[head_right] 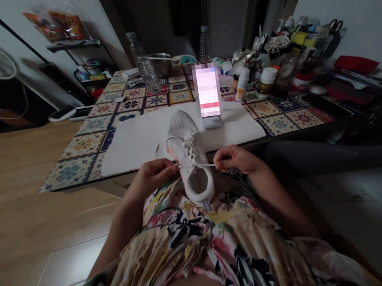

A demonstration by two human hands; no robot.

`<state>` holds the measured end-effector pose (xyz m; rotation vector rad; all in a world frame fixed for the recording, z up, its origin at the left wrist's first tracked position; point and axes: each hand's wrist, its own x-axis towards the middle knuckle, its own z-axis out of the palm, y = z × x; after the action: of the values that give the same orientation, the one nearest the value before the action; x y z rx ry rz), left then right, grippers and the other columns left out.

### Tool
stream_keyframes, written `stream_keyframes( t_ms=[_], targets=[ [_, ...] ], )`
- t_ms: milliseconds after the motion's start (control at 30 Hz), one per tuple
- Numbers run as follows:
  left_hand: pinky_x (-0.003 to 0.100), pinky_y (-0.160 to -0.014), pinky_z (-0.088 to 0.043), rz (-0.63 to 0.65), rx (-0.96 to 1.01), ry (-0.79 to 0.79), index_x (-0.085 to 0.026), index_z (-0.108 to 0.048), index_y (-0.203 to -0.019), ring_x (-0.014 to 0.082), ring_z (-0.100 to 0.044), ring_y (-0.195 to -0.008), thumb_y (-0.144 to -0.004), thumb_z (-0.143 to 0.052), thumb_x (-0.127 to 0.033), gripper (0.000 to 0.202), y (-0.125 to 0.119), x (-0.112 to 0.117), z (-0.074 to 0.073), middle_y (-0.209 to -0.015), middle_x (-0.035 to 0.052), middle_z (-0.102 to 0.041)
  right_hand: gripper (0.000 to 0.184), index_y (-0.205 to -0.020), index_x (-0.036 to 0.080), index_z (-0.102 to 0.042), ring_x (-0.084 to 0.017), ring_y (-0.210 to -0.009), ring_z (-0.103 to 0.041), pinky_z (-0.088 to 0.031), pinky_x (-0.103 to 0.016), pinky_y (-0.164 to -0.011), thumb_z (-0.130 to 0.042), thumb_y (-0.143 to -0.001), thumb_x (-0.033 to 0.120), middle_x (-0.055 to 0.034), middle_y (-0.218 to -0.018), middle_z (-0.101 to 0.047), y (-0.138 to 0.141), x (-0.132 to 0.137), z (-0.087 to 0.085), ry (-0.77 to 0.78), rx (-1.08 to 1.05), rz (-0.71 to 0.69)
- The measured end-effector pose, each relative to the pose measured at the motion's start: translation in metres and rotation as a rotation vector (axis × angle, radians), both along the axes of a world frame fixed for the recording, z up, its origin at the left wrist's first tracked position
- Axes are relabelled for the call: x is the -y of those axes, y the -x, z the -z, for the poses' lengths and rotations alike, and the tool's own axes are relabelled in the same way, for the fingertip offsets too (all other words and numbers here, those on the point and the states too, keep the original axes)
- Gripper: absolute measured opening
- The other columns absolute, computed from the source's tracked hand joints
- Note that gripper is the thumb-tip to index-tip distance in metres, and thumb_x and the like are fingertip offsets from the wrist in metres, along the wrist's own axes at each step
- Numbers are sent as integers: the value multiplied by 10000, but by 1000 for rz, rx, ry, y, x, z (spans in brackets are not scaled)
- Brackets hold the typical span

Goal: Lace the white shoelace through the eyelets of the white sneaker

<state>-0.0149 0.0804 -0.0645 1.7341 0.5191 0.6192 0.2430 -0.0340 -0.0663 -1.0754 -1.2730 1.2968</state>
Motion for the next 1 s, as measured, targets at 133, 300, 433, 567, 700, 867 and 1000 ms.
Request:
stream_keyframes(
  t_ms=[133,300,433,567,700,867,1000],
  targets=[
    [184,-481,-343,20,26,55,-146,-625,-700,75,-424,-513,-801,-691,-441,318,7,2,-9,-575,-29,-522,344,-658,167,-660,-67,-483,-431,-316,-181,-462,-852,-677,452,49,-553,-533,2,-1,1,-25,-65,-18],
    [204,-543,-430,240,108,36,-148,-622,-728,95,-508,-586,-860,-655,-456,337,19,0,-16,-669,0,-559,403,-610,174,-632,-99,-647,-527,-434,-215,-581,-841,-670,514,11,-724,-570,9,3,-7,-129,-165,-29],
    [343,-912,-504,381,181,-199,-167,-703,-827,192,-631,-967,-882,-659,-331,178,18,-2,-21,-975,96,-666,339,-630,195,-657,-133,-806,-623,-505,-267,-736,-846,-681,472,-18,-874,-651,14,7,-14,-196,-235,-16],
    [388,-972,-499,400,150,-259,-178,-726,-871,227,-642,-1063,-866,-680,-289,121,18,0,-27,-1075,123,-678,338,-647,229,-643,-190,-897,-674,-504,-389,-916,-852,-662,493,-10,-833,-711,24,7,-19,-199,-237,37],
    [365,-927,-520,336,120,-243,-171,-726,-835,222,-662,-1029,-893,-650,-316,174,20,5,-31,-1063,127,-704,378,-653,237,-619,-182,-774,-676,-530,-379,-852,-845,-645,540,13,-701,-698,40,5,-22,-175,-238,152],
    [322,-919,-507,255,105,-320,-171,-697,-778,190,-651,-999,-917,-618,-300,205,20,11,-36,-1054,113,-686,379,-731,243,-672,-139,-658,-640,-526,-273,-662,-864,-598,542,32,-668,-686,56,1,-21,-149,-248,295],
    [357,-956,-494,163,233,-250,-189,-686,-817,205,-633,-1033,-909,-631,-359,201,9,19,-34,-1061,106,-686,314,-837,254,-723,-109,-646,-626,-523,-246,-648,-841,-653,478,35,-742,-701,63,-3,-17,-138,-217,344]
  ],
)
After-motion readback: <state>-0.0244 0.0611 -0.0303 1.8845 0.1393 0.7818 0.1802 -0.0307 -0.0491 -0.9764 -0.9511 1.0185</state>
